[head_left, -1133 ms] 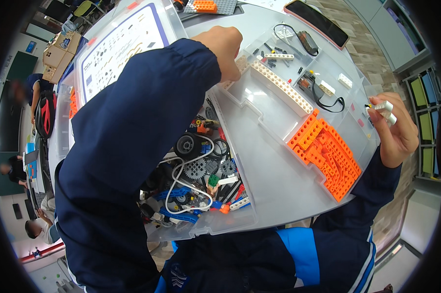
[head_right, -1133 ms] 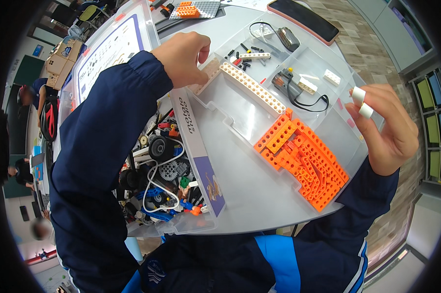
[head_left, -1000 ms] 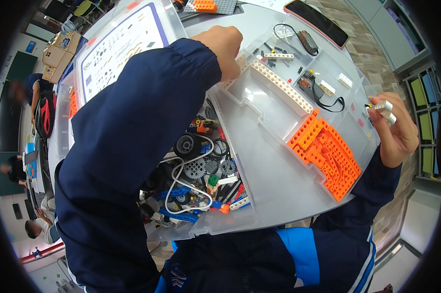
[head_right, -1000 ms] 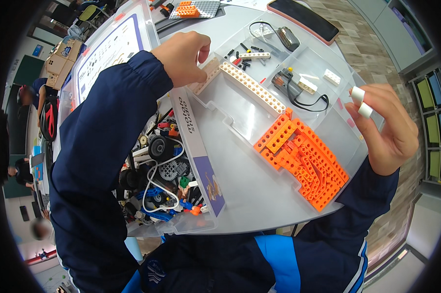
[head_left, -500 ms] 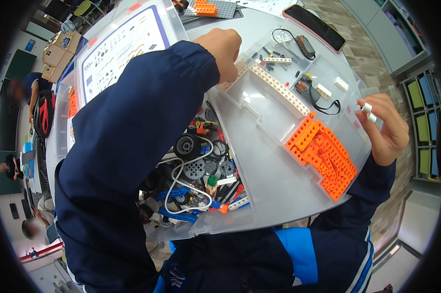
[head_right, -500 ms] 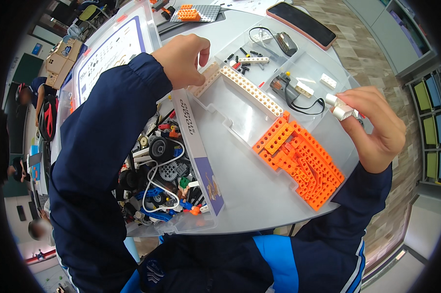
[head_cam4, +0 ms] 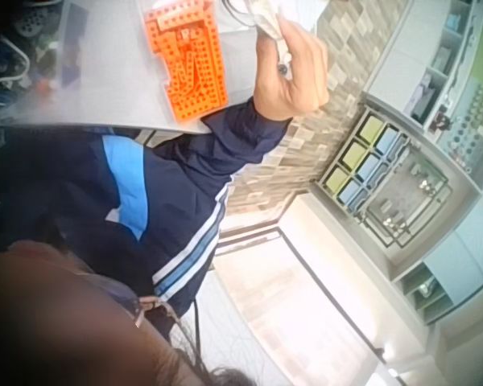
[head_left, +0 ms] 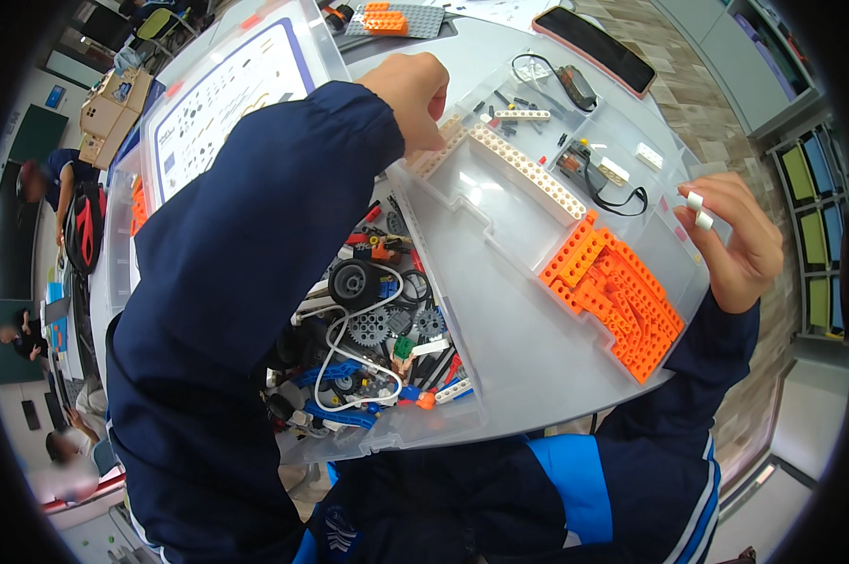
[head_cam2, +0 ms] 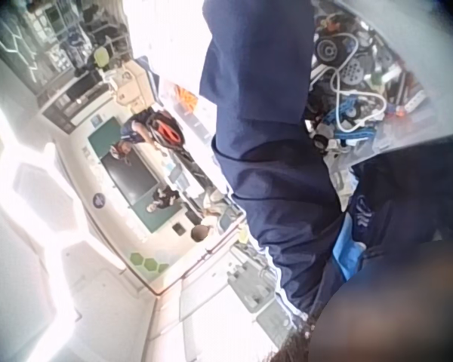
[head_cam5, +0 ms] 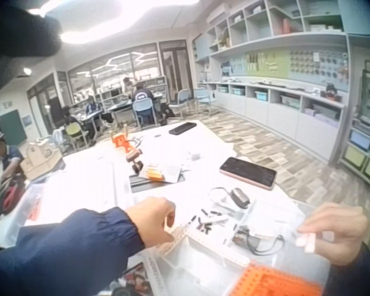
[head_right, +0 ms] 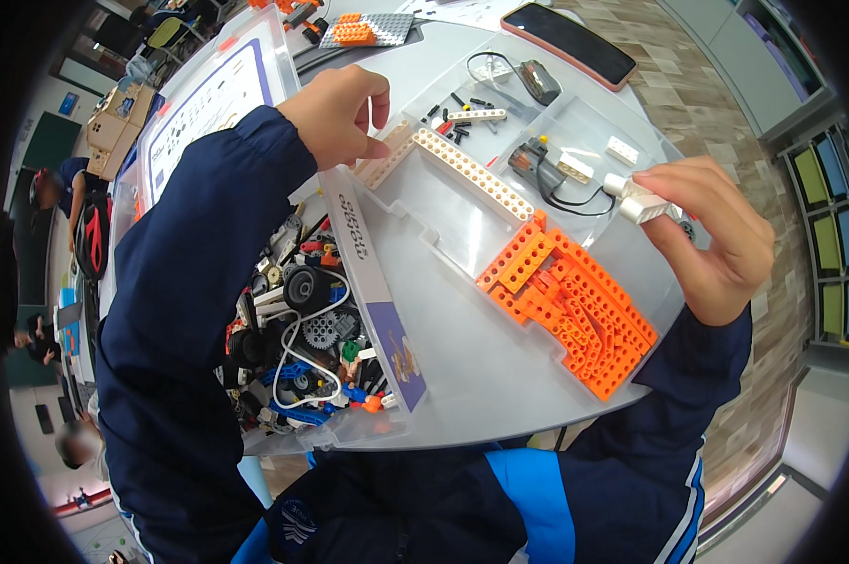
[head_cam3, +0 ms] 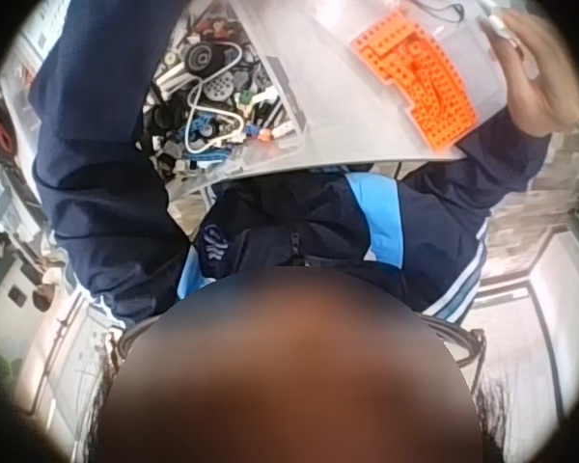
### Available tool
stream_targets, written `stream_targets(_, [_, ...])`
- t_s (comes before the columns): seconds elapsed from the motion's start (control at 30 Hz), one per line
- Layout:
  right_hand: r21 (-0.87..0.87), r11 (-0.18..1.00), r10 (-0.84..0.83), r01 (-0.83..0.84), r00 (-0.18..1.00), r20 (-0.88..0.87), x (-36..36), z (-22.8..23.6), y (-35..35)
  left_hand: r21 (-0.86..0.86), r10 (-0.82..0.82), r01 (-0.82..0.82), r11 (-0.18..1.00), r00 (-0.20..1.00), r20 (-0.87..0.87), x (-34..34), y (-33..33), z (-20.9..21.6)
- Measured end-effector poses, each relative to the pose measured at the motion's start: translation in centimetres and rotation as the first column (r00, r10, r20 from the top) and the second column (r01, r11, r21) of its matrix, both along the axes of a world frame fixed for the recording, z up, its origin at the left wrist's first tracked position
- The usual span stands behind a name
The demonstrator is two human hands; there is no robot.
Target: The person picks white LEGO bricks from a clear bin and connects them by hand, forming a small rectangular assembly. They repeatedly pick, align, and snap pieces together, occasionally placing the assembly back into the bin.
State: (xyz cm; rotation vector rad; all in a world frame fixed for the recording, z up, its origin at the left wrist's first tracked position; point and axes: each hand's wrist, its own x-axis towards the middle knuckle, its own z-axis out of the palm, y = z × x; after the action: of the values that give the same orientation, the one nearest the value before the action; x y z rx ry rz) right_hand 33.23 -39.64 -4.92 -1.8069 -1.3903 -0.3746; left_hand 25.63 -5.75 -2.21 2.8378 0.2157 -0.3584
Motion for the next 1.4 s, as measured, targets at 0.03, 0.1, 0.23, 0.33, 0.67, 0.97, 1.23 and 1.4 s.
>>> stream_targets(0.03, [0.006,1.000,0.003,-0.002,1.000,-0.010,0.0,0.0,0.1,0.009,-0.009,0.009,1.000,0.999,0.031,-0.1,0.0,0.3])
stream_targets(0.1, [-0.025,1.000,0.018,-0.018,1.000,-0.007,0.0,0.1,0.3,0.039,-0.088,0.080,0.996,0.961,0.261,-0.9,-0.7,0.8])
stream_targets(0.23, [-0.098,0.993,0.059,-0.061,0.998,-0.025,-0.3,0.7,1.5,0.034,-0.316,0.433,0.901,0.600,0.735,-2.7,-4.4,2.1])
stream_targets(0.33, [-0.125,0.990,0.068,-0.063,0.997,0.042,-0.7,1.5,2.7,0.083,-0.435,0.541,0.837,0.566,0.700,-4.2,-7.7,3.3])
stream_targets(0.67, [-0.261,0.951,0.206,-0.165,0.969,0.139,0.4,3.3,6.2,0.200,-0.487,0.449,0.871,0.734,0.473,-3.7,-8.8,4.1])
stream_targets(0.97, [-0.022,0.984,0.176,-0.175,0.980,0.090,1.5,1.0,6.8,-0.096,-0.113,0.165,0.982,0.906,0.409,-3.3,-2.3,4.1])
stream_targets(1.23, [0.081,0.990,0.095,-0.117,0.967,0.235,3.6,0.3,6.4,-0.100,0.096,-0.074,0.992,0.966,0.240,-2.1,-0.8,0.0])
stream_targets(1.4, [0.076,0.989,0.100,-0.123,0.960,0.260,3.9,0.4,6.1,0.054,-0.002,-0.016,0.998,0.949,0.315,-2.1,-2.0,-1.3])
